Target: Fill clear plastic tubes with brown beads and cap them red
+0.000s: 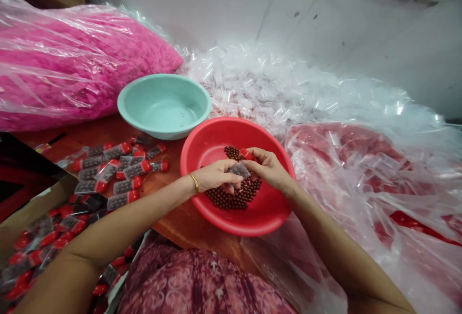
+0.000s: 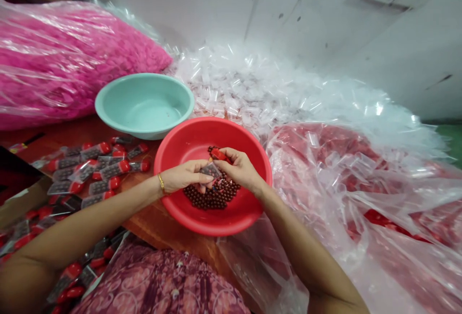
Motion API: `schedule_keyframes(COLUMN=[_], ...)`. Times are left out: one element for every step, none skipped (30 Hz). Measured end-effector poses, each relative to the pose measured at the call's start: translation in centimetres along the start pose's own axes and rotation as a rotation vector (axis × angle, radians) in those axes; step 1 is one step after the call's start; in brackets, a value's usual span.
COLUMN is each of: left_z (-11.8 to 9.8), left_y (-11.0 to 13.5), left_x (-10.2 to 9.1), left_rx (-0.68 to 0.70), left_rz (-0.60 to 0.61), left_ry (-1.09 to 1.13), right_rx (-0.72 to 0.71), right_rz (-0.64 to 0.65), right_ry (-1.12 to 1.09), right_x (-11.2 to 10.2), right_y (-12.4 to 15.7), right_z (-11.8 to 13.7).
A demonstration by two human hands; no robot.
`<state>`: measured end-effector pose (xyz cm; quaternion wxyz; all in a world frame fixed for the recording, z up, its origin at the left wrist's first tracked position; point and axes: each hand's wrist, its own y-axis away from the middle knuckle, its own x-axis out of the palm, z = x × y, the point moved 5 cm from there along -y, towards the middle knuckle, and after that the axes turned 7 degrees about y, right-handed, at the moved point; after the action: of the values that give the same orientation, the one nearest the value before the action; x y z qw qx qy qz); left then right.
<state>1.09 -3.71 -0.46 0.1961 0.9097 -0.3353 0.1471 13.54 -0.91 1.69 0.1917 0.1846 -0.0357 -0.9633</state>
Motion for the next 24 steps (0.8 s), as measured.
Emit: schedule_keyframes(left_z=[-0.1,-0.3,-0.4,-0.5,-0.6,-0.7,-0.7,-0.7,-0.8,-0.7,-0.7,-0.6,-0.5,-0.4,-0.3,-0.3,-0.4,-0.5,-0.7,-0.9,-1.1,-1.2,-1.2,-1.3], left_y=[0.0,-0.1,-0.1,-0.1,-0.1,-0.1,-0.1,-0.1,-0.1,-0.1,-0.1,-0.1,-0.1,-0.1,-0.1,-0.1,-0.1,-0.1,0.0,0.2,0.3,0.5,0.7,0.8], left_x=[-0.1,-0.2,-0.3,-0.3,-0.3,-0.3,-0.3,-0.2,-0.2,-0.1,0.0,0.0,0.0,-0.1,-0.2,-0.4,-0.5,-0.5,-0.5,-0.4,-0.2,0.0,0.3,0.6], left_rx=[0.029,0.059,0.086,0.108,0.125,0.138,0.149,0.156,0.163,0.168,0.174,0.180,0.184,0.189,0.199,0.219,0.249,0.285,0.320,0.345,0.353,0.341,0.316,0.285], left_rz=[-0.019,-0.043,-0.066,-0.084,-0.097,-0.107,-0.117,-0.125,-0.131,-0.136,-0.139,-0.141,-0.144,-0.150,-0.162,-0.174,-0.190,-0.210,-0.235,-0.260,-0.279,-0.291,-0.296,-0.290], left_ry=[0.002,-0.001,-0.010,-0.023,-0.039,-0.054,-0.068,-0.080,-0.090,-0.100,-0.110,-0.123,-0.137,-0.156,-0.182,-0.217,-0.261,-0.310,-0.363,-0.415,-0.463,-0.504,-0.537,-0.565], right_rx=[0.026,0.056,0.084,0.104,0.112,0.112,0.106,0.096,0.088,0.081,0.073,0.063,0.050,0.037,0.023,0.004,-0.018,-0.040,-0.064,-0.086,-0.102,-0.110,-0.117,-0.128], right_rz=[-0.017,-0.028,-0.037,-0.044,-0.048,-0.048,-0.046,-0.044,-0.040,-0.040,-0.041,-0.041,-0.039,-0.036,-0.034,-0.038,-0.042,-0.047,-0.058,-0.076,-0.092,-0.111,-0.135,-0.156], right_ry=[-0.004,-0.015,-0.032,-0.054,-0.079,-0.100,-0.113,-0.119,-0.116,-0.105,-0.088,-0.073,-0.062,-0.052,-0.043,-0.032,-0.009,0.024,0.064,0.109,0.160,0.212,0.265,0.323], right_x=[0.0,0.0,0.0,-0.1,-0.1,-0.1,-0.1,-0.1,0.0,0.0,0.1,0.2,0.4,0.5,0.6,0.7,0.8,0.8,0.8,0.7,0.7,0.6,0.4,0.2], right_y=[0.0,0.1,0.2,0.4,0.6,0.8,0.9,1.1,1.3,1.4,1.6,1.7,1.8,1.9,2.0,2.1,2.1,2.2,2.3,2.4,2.6,2.7,2.9,3.1], right_z=[-0.1,-0.2,-0.3,-0.4,-0.4,-0.4,-0.3,-0.3,-0.3,-0.3,-0.3,-0.2,-0.2,-0.2,-0.1,-0.1,0.0,0.0,0.0,0.0,0.0,-0.1,-0.2,-0.3])
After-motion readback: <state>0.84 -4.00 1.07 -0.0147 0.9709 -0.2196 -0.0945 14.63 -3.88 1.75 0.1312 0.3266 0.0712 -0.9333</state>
